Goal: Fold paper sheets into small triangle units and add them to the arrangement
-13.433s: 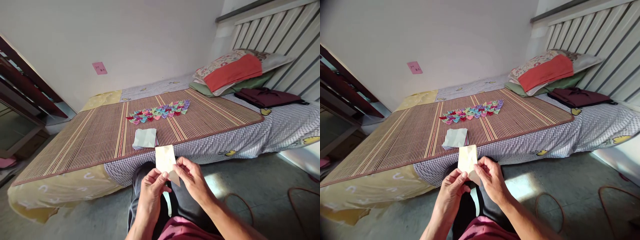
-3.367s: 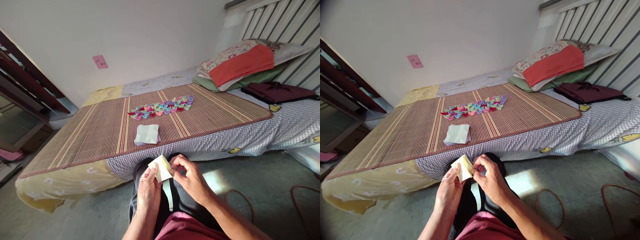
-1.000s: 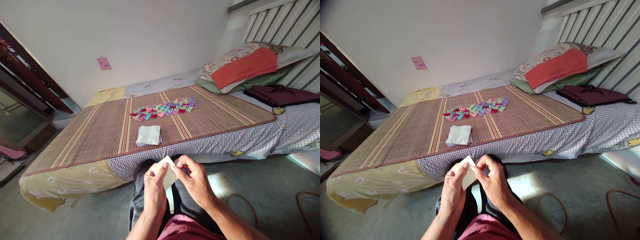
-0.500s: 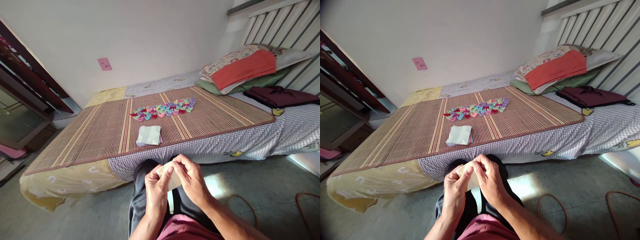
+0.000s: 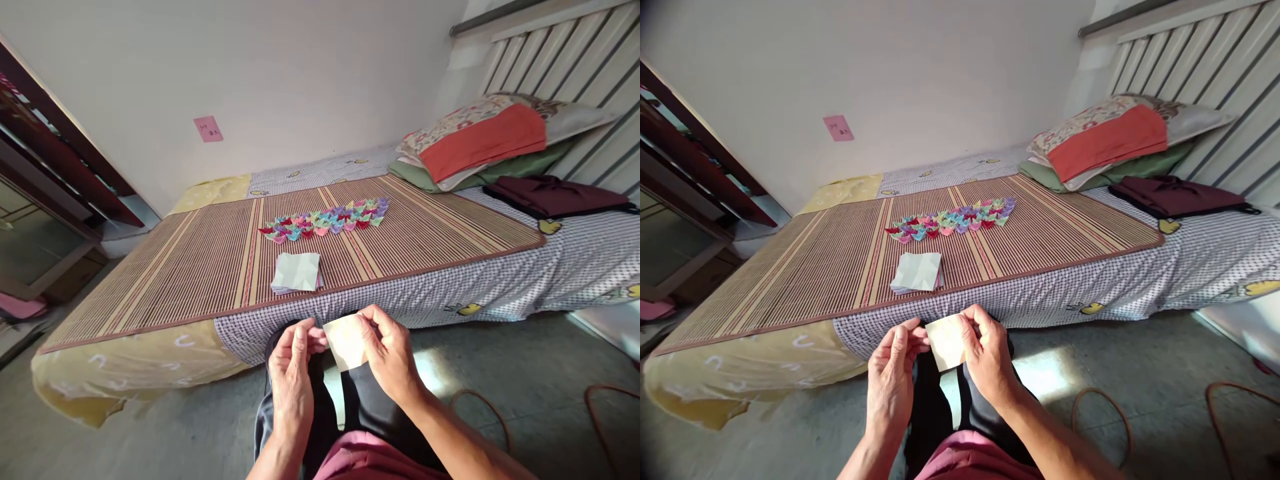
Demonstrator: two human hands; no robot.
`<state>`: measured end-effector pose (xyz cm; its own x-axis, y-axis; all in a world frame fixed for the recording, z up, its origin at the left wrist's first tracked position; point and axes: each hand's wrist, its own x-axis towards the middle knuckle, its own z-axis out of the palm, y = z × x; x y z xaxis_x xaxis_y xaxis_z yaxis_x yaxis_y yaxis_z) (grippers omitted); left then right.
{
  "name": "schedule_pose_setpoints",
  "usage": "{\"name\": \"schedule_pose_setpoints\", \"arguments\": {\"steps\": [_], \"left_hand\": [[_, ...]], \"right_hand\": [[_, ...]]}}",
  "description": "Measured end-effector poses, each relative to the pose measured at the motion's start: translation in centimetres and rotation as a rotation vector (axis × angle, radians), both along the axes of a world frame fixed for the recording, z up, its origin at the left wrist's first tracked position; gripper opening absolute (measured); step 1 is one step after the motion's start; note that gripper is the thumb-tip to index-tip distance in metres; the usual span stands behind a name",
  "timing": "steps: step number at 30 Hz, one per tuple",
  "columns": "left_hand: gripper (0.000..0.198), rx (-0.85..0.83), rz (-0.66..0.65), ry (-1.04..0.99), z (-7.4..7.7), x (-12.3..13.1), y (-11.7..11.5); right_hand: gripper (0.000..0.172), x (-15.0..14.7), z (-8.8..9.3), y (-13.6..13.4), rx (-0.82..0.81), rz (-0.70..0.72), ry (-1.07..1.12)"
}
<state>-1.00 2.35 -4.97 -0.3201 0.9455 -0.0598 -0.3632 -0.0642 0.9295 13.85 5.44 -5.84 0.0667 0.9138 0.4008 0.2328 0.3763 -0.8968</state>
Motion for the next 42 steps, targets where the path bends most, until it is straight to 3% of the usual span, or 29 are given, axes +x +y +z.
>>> {"name": "schedule_pose_setpoints", "arguments": {"steps": [4, 5, 9, 15, 20, 27, 34, 42], "left_hand": [[0.071, 0.06, -0.119, 0.058, 0.2, 1.5, -1.6], [0.069, 0.076, -0.098, 0.085, 0.2, 1.7, -1.9], [0.026, 0.01, -0.179, 0.191, -0.4, 1.5, -1.6], [0.036, -0.114, -0.319, -0.124, -0.4, 0.1, 0.4], [0.038, -0.17, -0.331, -0.154, 0.0, 0.1, 0.9], [0.039, -0.191, -0.37, -0.163, 0.1, -0.2, 0.9], [0.029, -0.242, -0.495, -0.249, 0.6, -0.7, 0.8], [0.046, -0.207, -0.454, -0.155, 0.9, -1.1, 0.2]], "right_hand": [[0.034, -0.4, -0.2, 0.2, -0.093, 0.03, 0.109], [0.034, -0.5, -0.2, 0.1, -0.099, 0.037, 0.121], [0.035, -0.5, 0.1, -0.1, -0.091, 0.063, 0.107], [0.041, 0.6, 0.0, 0.1, -0.289, 0.219, 0.239], [0.038, 0.7, -0.3, 0.1, -0.381, 0.246, 0.288], [0.027, 0.8, -0.3, -0.1, -0.257, 0.234, 0.195], [0.014, 1.3, 0.1, 0.1, -0.17, 0.195, 0.076], [0.009, 1.3, -0.1, -0.2, -0.029, 0.089, -0.082]]}}
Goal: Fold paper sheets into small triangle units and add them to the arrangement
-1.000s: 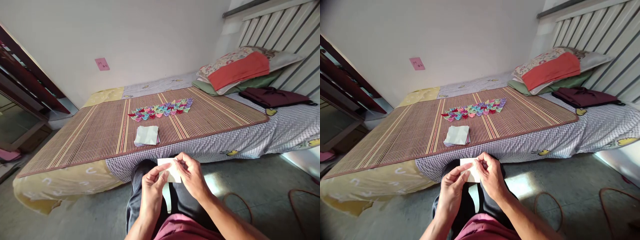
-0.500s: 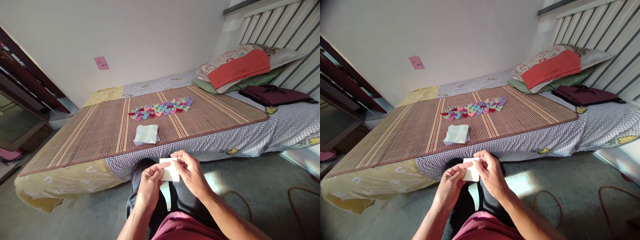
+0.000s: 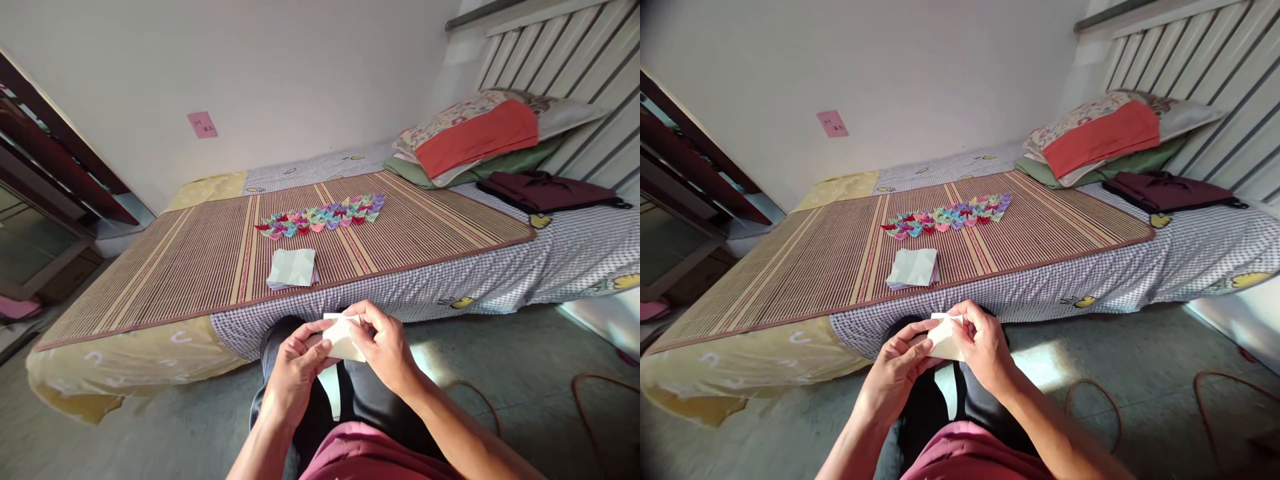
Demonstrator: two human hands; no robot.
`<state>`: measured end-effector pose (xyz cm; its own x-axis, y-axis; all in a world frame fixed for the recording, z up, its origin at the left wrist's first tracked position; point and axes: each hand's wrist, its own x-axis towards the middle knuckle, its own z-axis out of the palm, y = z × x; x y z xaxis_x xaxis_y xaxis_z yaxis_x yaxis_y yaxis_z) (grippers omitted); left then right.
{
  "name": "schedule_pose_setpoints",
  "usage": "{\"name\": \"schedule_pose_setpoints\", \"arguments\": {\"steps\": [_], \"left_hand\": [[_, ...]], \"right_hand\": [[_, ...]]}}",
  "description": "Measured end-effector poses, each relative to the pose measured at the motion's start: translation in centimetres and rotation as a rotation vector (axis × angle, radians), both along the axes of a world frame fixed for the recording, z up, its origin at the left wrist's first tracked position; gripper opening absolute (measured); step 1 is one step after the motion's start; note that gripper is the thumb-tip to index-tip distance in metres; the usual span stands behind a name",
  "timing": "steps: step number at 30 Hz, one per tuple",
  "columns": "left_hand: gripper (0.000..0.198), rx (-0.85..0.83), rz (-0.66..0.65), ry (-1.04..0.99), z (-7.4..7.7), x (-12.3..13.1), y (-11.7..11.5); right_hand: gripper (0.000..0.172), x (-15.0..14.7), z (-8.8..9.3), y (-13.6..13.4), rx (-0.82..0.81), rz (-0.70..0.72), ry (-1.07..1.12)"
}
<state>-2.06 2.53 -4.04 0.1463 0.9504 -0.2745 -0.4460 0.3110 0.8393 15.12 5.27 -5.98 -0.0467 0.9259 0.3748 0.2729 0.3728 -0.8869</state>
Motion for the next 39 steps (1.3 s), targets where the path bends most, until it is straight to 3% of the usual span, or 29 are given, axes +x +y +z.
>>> {"name": "schedule_pose_setpoints", "arguments": {"steps": [3, 8, 11, 15, 19, 27, 35, 39], "left_hand": [[0.053, 0.083, 0.061, 0.059, -0.4, 0.5, -0.4], [0.032, 0.113, 0.111, 0.047, -0.4, 0.8, -0.5], [0.028, 0.077, 0.06, -0.016, -0.1, 0.6, -0.2], [0.029, 0.072, -0.03, 0.002, -0.1, 0.4, 0.0], [0.034, 0.053, -0.045, 0.069, 0.0, 0.2, -0.3], [0.037, 0.046, -0.037, -0.065, 1.0, -0.1, -1.3], [0.037, 0.036, -0.081, -0.066, 1.7, -0.9, -2.3], [0.036, 0.013, -0.113, -0.09, 2.0, -1.4, -2.4]], "right_hand": [[0.009, -0.3, -0.1, -0.2, 0.087, -0.07, -0.051], [0.009, 0.0, 0.4, 0.0, 0.006, -0.007, 0.049], [0.012, 0.1, 0.7, 0.0, -0.059, 0.035, 0.099], [0.009, -0.3, 1.0, -0.3, -0.026, 0.005, 0.047], [0.008, -0.5, 1.1, -0.6, -0.012, 0.021, 0.032], [0.023, 0.0, 1.7, -1.0, -0.233, 0.179, 0.186], [0.024, -0.2, 2.4, -1.8, -0.245, 0.227, 0.147], [0.034, -0.1, 2.6, -1.7, -0.266, 0.268, 0.175]]}}
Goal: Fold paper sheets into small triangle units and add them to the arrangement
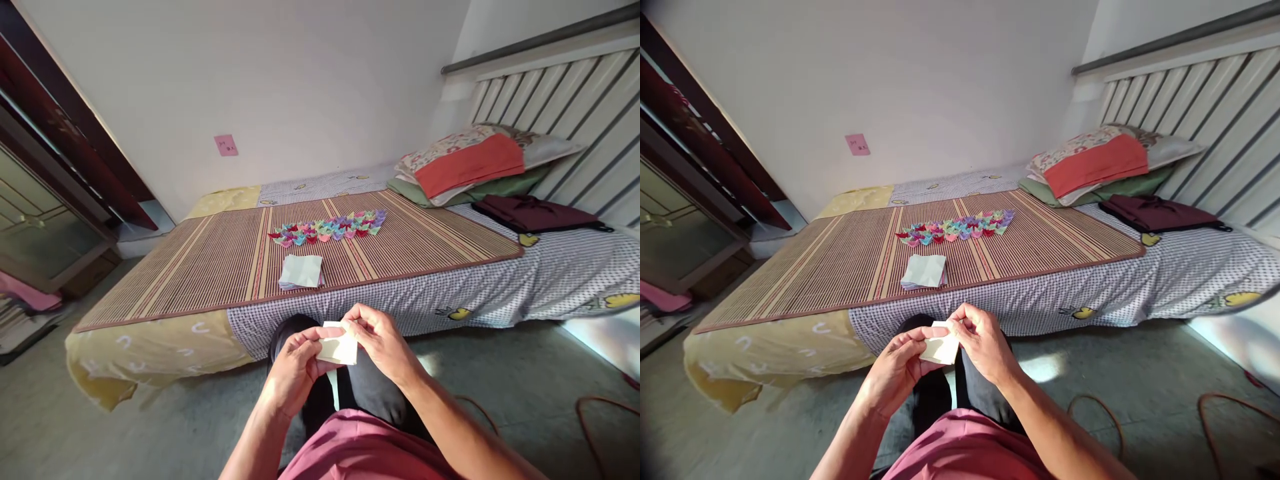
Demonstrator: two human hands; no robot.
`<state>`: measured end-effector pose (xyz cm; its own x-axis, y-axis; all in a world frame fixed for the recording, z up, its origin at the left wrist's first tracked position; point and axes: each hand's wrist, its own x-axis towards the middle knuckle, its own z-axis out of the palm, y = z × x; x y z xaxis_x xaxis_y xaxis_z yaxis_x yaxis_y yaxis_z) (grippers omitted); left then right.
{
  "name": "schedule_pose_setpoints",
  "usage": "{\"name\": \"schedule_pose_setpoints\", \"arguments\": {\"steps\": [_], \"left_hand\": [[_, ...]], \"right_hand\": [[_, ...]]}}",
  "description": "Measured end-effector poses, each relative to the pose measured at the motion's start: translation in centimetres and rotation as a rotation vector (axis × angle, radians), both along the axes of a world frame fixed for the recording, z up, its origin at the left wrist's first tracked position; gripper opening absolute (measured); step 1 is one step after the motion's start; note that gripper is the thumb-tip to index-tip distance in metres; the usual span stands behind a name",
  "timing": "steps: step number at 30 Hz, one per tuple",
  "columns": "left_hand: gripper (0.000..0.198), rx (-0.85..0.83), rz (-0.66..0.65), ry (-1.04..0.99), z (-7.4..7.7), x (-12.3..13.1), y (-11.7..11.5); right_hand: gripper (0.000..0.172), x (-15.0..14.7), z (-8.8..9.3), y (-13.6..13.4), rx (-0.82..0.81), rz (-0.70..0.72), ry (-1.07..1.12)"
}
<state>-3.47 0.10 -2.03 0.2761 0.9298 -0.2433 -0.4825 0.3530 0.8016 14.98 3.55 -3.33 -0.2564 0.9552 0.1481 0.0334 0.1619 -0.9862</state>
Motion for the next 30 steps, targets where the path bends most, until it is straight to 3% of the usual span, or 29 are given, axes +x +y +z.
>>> {"name": "schedule_pose_setpoints", "arguments": {"steps": [7, 15, 21, 30], "left_hand": [[0.054, 0.103, -0.117, 0.004, 0.4, -0.6, 0.7], [0.051, 0.053, -0.071, -0.011, 0.9, -0.4, 3.3], [0.052, 0.035, 0.022, 0.042, 0.4, -0.3, 5.1], [0.045, 0.041, 0.12, 0.117, 1.1, 0.1, 6.1]], "right_hand": [[0.052, 0.7, 1.0, 1.2, -0.115, 0.081, 0.106], [0.049, 0.9, 2.1, 3.2, -0.138, 0.1, 0.147], [0.045, 0.7, 2.4, 4.7, -0.15, 0.131, 0.143], [0.045, 0.3, 1.9, 5.9, -0.234, 0.173, 0.185]]}}
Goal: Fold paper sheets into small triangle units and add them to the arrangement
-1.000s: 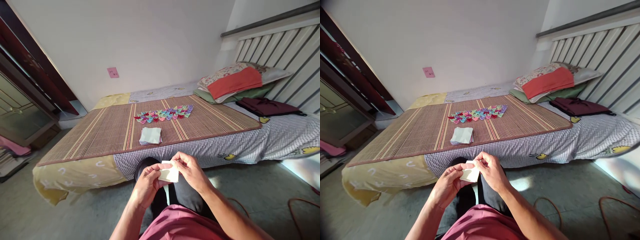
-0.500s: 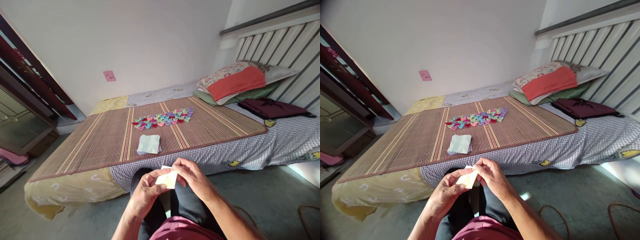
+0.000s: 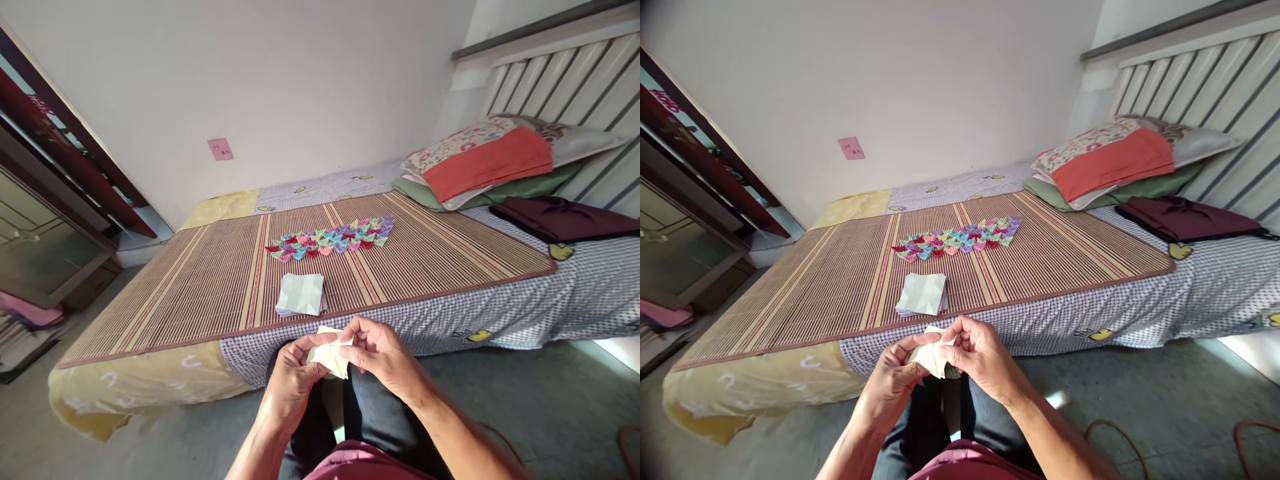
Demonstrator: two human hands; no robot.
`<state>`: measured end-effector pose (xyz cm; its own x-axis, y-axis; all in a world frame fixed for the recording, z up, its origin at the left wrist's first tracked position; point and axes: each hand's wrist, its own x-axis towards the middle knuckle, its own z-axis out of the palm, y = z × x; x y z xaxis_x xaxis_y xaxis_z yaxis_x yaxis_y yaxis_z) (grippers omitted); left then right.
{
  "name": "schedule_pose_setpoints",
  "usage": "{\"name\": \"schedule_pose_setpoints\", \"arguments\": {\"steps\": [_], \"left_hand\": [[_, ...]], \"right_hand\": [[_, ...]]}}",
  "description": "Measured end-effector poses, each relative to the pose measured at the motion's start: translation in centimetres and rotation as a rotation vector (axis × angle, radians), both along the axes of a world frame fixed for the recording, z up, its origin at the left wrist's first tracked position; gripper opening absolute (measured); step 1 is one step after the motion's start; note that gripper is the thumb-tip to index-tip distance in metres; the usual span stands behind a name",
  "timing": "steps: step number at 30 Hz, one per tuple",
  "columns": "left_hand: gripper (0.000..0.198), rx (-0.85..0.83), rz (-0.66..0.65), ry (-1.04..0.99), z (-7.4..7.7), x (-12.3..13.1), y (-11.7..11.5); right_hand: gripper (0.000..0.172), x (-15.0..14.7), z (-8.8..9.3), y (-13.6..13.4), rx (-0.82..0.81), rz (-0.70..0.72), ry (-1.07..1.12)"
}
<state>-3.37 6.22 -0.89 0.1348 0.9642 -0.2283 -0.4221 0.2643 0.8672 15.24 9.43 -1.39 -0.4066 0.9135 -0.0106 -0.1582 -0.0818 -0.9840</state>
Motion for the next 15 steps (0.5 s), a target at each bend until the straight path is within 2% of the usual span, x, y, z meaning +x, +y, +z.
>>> {"name": "schedule_pose_setpoints", "arguments": {"steps": [8, 15], "left_hand": [[0.041, -0.005, -0.029, 0.009, 0.6, -0.1, 0.2], [0.038, 0.03, 0.002, 0.039, 1.5, 0.2, 0.2]], "right_hand": [[0.042, 0.0, 0.2, 0.2, 0.036, -0.005, -0.054], [0.038, -0.1, 0.5, 0.3, 0.087, -0.019, -0.065]]}}
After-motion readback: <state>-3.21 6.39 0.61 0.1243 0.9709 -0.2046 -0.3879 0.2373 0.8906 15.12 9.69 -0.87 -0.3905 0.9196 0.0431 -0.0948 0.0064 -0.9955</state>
